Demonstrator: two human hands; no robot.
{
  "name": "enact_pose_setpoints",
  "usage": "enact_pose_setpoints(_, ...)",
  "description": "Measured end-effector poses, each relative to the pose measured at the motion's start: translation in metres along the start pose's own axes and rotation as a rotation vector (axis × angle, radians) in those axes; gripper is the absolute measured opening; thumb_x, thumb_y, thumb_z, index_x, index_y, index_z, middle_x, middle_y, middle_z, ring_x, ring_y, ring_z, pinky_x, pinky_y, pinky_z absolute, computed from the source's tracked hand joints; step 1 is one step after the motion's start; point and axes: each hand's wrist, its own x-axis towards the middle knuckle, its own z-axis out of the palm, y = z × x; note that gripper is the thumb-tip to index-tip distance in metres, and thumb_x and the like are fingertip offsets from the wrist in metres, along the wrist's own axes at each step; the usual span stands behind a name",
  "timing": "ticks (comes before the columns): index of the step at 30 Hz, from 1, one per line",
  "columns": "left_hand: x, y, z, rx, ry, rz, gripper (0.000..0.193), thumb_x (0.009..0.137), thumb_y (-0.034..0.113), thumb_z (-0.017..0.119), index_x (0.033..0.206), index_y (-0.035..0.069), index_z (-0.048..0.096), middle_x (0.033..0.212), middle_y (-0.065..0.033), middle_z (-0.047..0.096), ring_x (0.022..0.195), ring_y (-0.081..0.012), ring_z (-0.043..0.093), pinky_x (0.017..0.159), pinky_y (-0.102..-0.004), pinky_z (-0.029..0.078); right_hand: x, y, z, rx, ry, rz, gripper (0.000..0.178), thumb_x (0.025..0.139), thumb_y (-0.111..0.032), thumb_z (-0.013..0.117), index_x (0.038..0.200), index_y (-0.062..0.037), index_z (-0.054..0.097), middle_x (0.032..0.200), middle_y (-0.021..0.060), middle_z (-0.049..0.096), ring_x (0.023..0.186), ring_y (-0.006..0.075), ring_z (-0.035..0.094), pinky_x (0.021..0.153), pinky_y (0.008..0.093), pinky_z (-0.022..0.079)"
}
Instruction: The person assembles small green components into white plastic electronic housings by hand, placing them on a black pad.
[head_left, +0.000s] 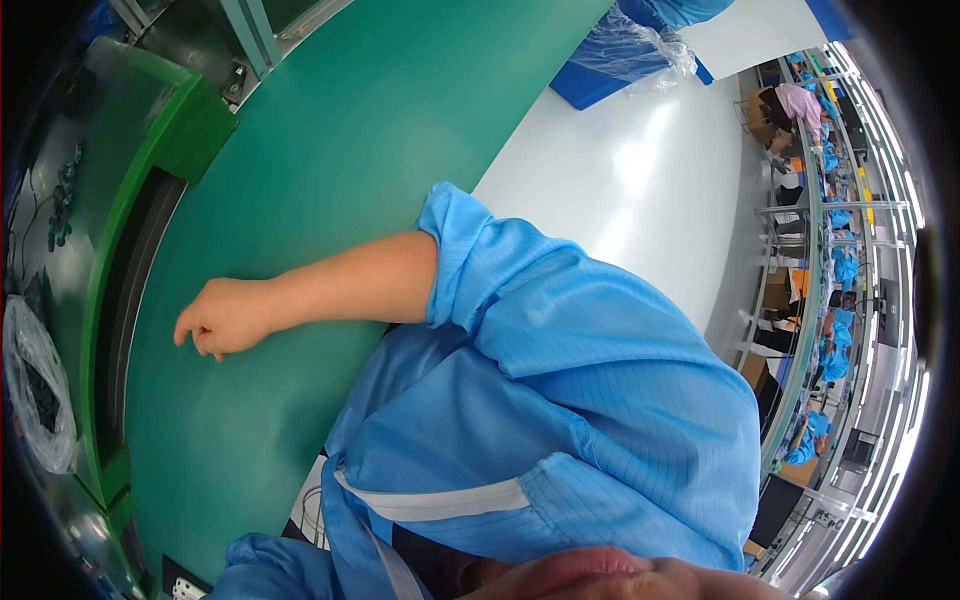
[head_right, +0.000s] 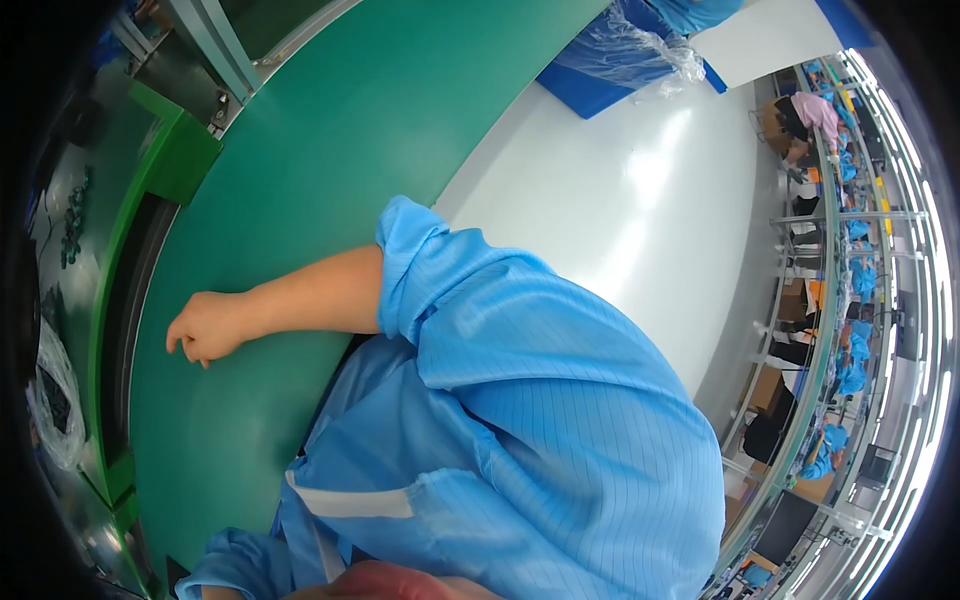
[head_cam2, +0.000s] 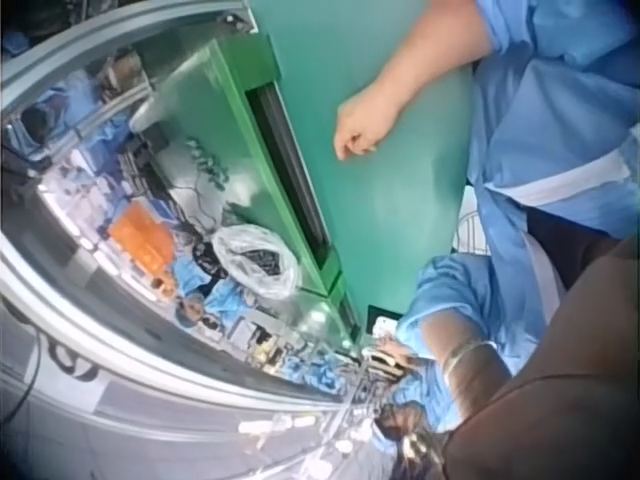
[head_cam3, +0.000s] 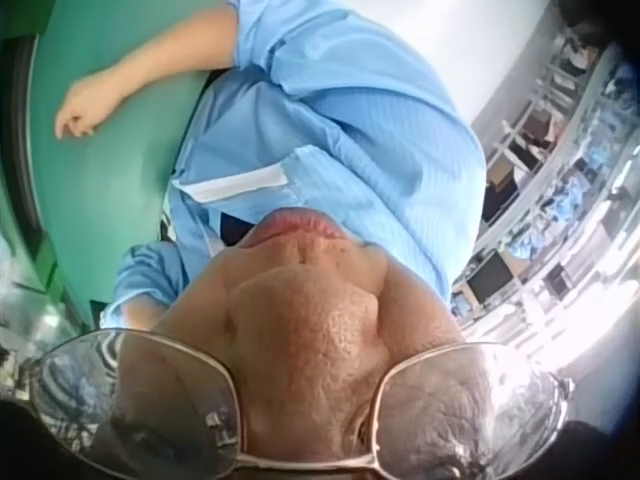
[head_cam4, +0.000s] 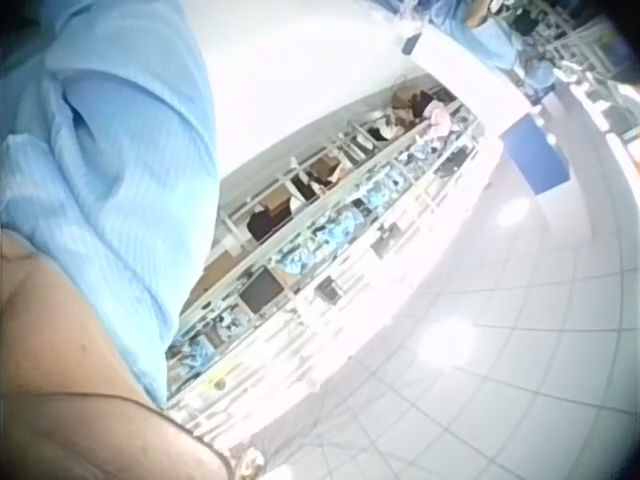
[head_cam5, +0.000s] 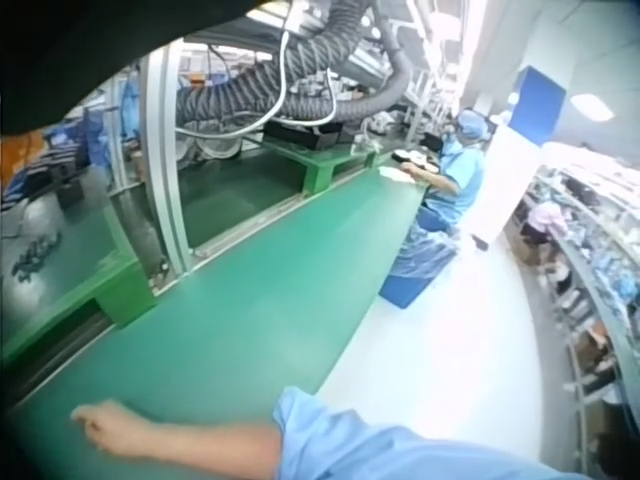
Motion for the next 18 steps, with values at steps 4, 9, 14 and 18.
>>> enact_pose_setpoints(4,0.002,0.002,-0.002,-0.005,-0.01,-0.007,0.039,0.096,0.028,0.036,0.121,0.0,0.047,0.123,-0.0164,0.05,0.114,-0.024,0.048,0.099,-0.0399,0.038,0.001,0.001,-0.002,-0.011,0.006,-0.011,0.032,0.082,-0.007,0.047,0.111,-0.0024,0.059,0.082,0.0029,0.069,0.076,0.0147,0.067,0.074,0.03,0.053)
enact_pose_setpoints(9,0.002,0.003,-0.002,-0.015,-0.008,-0.012,0.039,0.096,0.028,0.037,0.122,0.0,0.047,0.122,-0.0163,0.05,0.113,-0.0245,0.048,0.099,-0.0405,0.038,-0.003,0.002,-0.01,-0.051,-0.003,0.013,0.032,0.082,-0.007,0.047,0.112,-0.0028,0.059,0.082,0.0027,0.069,0.078,0.0146,0.067,0.075,0.0298,0.053)
enact_pose_setpoints(14,0.004,0.004,0.003,-0.037,-0.008,-0.021,0.039,0.096,0.029,0.038,0.122,0.001,0.047,0.122,-0.0162,0.05,0.113,-0.025,0.048,0.099,-0.0411,0.038,0.001,0.0,-0.009,-0.008,0.019,0.013,0.031,0.082,-0.007,0.048,0.111,-0.0024,0.059,0.082,0.003,0.069,0.077,0.0151,0.068,0.074,0.0297,0.053)
enact_pose_setpoints(18,0.007,0.002,0.01,-0.068,0.001,-0.008,0.04,0.096,0.029,0.038,0.122,0.001,0.047,0.122,-0.0161,0.05,0.113,-0.0253,0.048,0.099,-0.0415,0.038,0.005,0.0,-0.003,0.016,0.041,-0.048,0.03,0.082,-0.006,0.047,0.11,-0.0015,0.059,0.081,0.0043,0.069,0.071,0.0158,0.068,0.071,0.0296,0.054)
